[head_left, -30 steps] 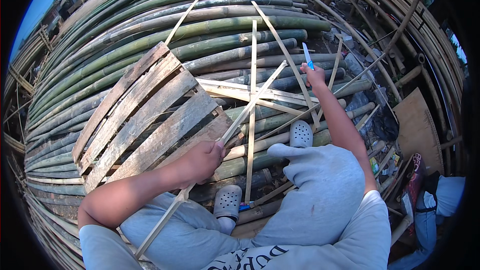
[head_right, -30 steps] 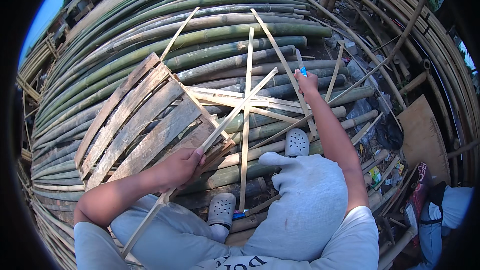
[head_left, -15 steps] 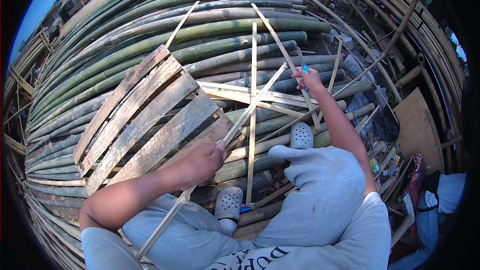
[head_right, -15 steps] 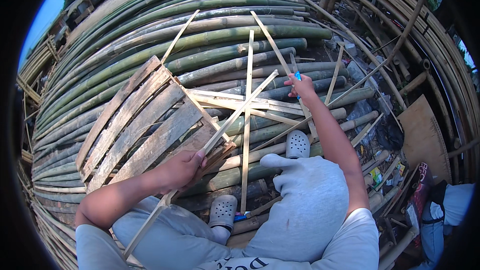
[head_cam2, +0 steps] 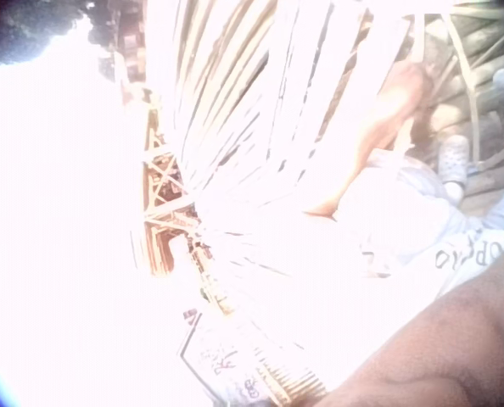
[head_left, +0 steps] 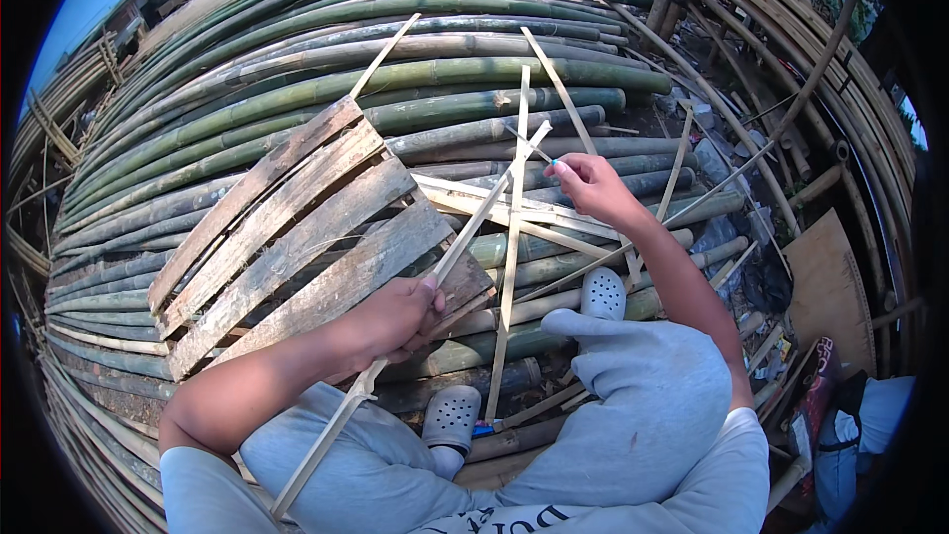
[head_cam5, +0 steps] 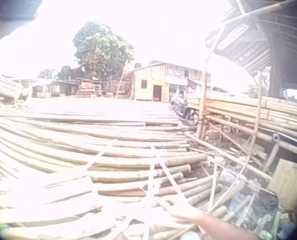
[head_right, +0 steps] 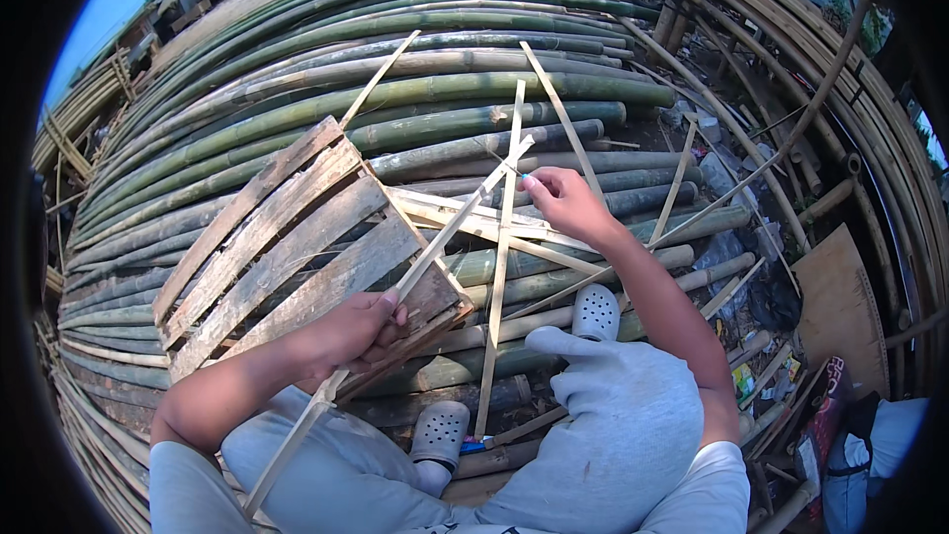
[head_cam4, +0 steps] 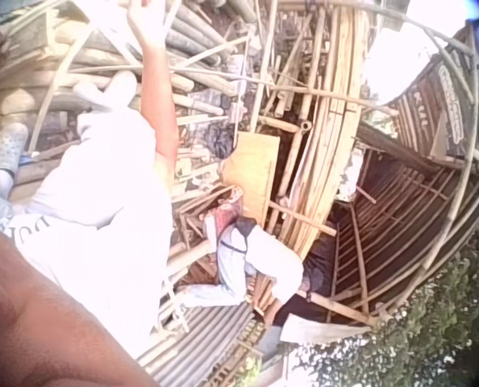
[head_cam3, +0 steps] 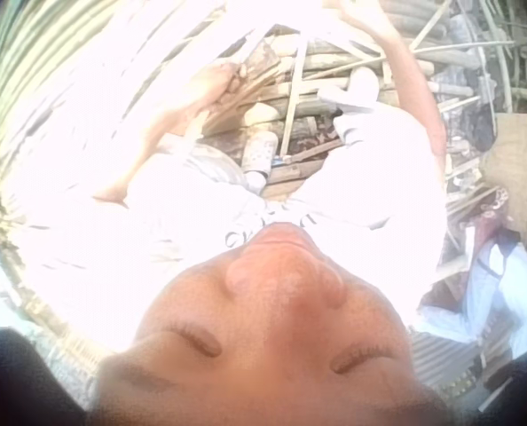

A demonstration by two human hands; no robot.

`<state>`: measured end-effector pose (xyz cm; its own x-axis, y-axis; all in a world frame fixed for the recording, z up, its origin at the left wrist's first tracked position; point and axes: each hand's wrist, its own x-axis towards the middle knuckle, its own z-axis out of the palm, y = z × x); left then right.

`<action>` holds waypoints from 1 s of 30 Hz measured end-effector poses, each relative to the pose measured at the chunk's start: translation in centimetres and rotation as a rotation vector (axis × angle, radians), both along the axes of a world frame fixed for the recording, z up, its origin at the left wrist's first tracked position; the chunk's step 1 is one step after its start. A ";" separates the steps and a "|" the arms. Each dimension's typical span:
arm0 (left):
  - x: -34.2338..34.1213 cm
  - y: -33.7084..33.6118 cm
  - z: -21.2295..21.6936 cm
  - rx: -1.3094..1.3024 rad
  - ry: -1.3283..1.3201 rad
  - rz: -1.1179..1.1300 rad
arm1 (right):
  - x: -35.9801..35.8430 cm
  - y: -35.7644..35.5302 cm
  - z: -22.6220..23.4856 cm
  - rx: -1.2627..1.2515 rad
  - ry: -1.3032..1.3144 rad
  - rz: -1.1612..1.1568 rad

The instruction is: Trimming and preparing thin strips of bamboo using a utility knife for manufacturing.

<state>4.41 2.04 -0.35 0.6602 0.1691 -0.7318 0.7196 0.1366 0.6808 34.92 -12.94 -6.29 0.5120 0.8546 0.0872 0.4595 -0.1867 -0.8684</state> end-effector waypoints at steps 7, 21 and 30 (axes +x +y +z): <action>-0.1 0.4 -0.6 0.042 -0.005 0.043 | -9.2 1.5 2.4 -0.194 -0.543 0.305; 0.0 -1.0 -0.6 0.498 -0.174 -0.181 | -5.4 0.6 -2.1 -0.212 -0.730 -0.001; -1.1 -0.1 -2.3 0.668 -0.312 -0.219 | -7.3 1.9 -1.6 -0.187 -0.762 0.203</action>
